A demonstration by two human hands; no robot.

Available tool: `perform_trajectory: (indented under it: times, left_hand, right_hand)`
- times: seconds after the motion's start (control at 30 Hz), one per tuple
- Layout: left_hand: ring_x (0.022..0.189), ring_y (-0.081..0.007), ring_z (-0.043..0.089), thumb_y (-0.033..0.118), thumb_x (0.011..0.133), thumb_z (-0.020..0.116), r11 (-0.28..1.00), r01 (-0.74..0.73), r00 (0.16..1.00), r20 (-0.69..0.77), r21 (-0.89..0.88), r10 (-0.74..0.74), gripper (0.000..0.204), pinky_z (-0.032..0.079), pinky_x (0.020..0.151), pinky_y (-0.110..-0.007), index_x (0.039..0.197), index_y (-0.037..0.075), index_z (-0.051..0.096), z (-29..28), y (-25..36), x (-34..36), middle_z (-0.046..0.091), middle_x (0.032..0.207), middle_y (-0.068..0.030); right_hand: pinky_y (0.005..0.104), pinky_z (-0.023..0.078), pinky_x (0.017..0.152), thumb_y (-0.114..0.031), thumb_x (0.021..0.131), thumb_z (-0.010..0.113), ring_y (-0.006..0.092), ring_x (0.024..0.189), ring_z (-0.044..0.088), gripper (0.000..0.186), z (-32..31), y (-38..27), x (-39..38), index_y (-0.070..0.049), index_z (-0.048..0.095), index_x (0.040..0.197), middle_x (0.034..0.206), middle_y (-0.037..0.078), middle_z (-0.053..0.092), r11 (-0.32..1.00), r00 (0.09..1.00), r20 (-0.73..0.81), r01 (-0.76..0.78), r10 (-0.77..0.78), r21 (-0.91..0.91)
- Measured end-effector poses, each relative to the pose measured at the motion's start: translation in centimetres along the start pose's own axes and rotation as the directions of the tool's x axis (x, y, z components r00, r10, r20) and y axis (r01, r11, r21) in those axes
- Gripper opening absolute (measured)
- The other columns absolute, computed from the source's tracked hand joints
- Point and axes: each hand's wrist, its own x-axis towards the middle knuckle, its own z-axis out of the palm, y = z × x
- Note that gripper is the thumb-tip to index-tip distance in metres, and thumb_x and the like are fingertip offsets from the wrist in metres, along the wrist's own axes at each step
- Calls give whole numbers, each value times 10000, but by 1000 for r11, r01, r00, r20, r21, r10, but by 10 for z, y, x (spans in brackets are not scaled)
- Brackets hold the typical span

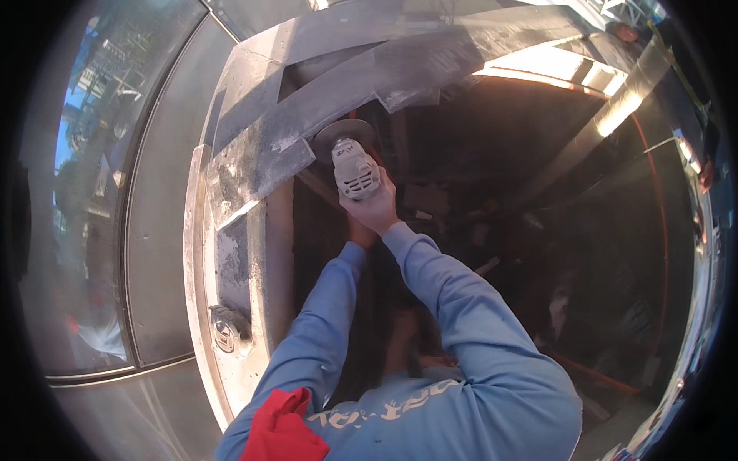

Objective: The person uses an angle grinder to cut a metal sheet on a rooftop. They reposition the sheet, continue cutting, and then use a utility knife to trim a flexible roofing membrane. Finally, they place a metal trim piece into the cut opening.

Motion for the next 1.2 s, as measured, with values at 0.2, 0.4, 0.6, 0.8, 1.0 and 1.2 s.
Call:
perform_trajectory:
  times: [0.2, 0.4, 0.6, 0.8, 1.0, 1.2]
  left_hand:
    - [1203, -282, 672, 184, 902, 764, 997, -72, 997, -43, -33, 71, 474, 535, 990, -423, 1325, 39, 605, -7, -11, 19, 693, 1278, -154]
    - [1222, -269, 654, 180, 906, 766, 993, -121, 993, 14, 11, 121, 482, 525, 1006, -415, 1330, 29, 592, -2, -21, 32, 678, 1292, -147]
    - [1250, -237, 585, 104, 985, 667, 961, -207, 968, 179, 184, 174, 405, 468, 1075, -393, 1371, 70, 550, -17, -31, 46, 616, 1327, -88]
    - [1213, -223, 594, 135, 1017, 635, 969, -157, 987, 60, 191, 148, 378, 487, 1051, -383, 1377, 73, 542, -2, -38, 30, 611, 1306, -69]
    - [1227, -244, 611, 166, 1015, 637, 994, -83, 989, -114, 72, 91, 402, 504, 1038, -404, 1395, 71, 543, 27, -24, -19, 614, 1339, -89]
    - [1241, -295, 649, 216, 939, 738, 978, -39, 973, -215, 204, 84, 481, 517, 1007, -421, 1362, 47, 583, 42, -22, -19, 648, 1355, -156]
  right_hand:
    - [374, 594, 856, -133, 646, 898, 280, 973, 747, 682, 8, 16, 5, 5, 610, 1248, 1063, 142, 708, 998, 998, -40, 49, -50, -27]
    - [407, 605, 827, -194, 603, 914, 329, 971, 732, 742, 5, 41, 16, -22, 614, 1259, 1127, 138, 678, 988, 991, -41, 127, -130, -83]
    - [398, 618, 834, -217, 578, 932, 315, 993, 731, 814, 6, 25, 32, -25, 603, 1297, 1164, 136, 671, 961, 966, -4, 258, -259, -99]
    - [390, 617, 823, -204, 616, 941, 309, 893, 762, 692, -6, 26, 18, -44, 612, 1203, 1041, 142, 734, 988, 999, 13, 50, -53, 146]
    - [397, 602, 878, -186, 635, 926, 314, 984, 754, 680, -43, 8, -2, -37, 591, 1208, 1084, 154, 733, 998, 990, 139, -11, 2, 61]
    - [390, 600, 883, -164, 664, 908, 296, 992, 760, 667, -55, 10, 7, -13, 590, 1229, 1078, 159, 739, 997, 987, 150, -59, 50, 51]
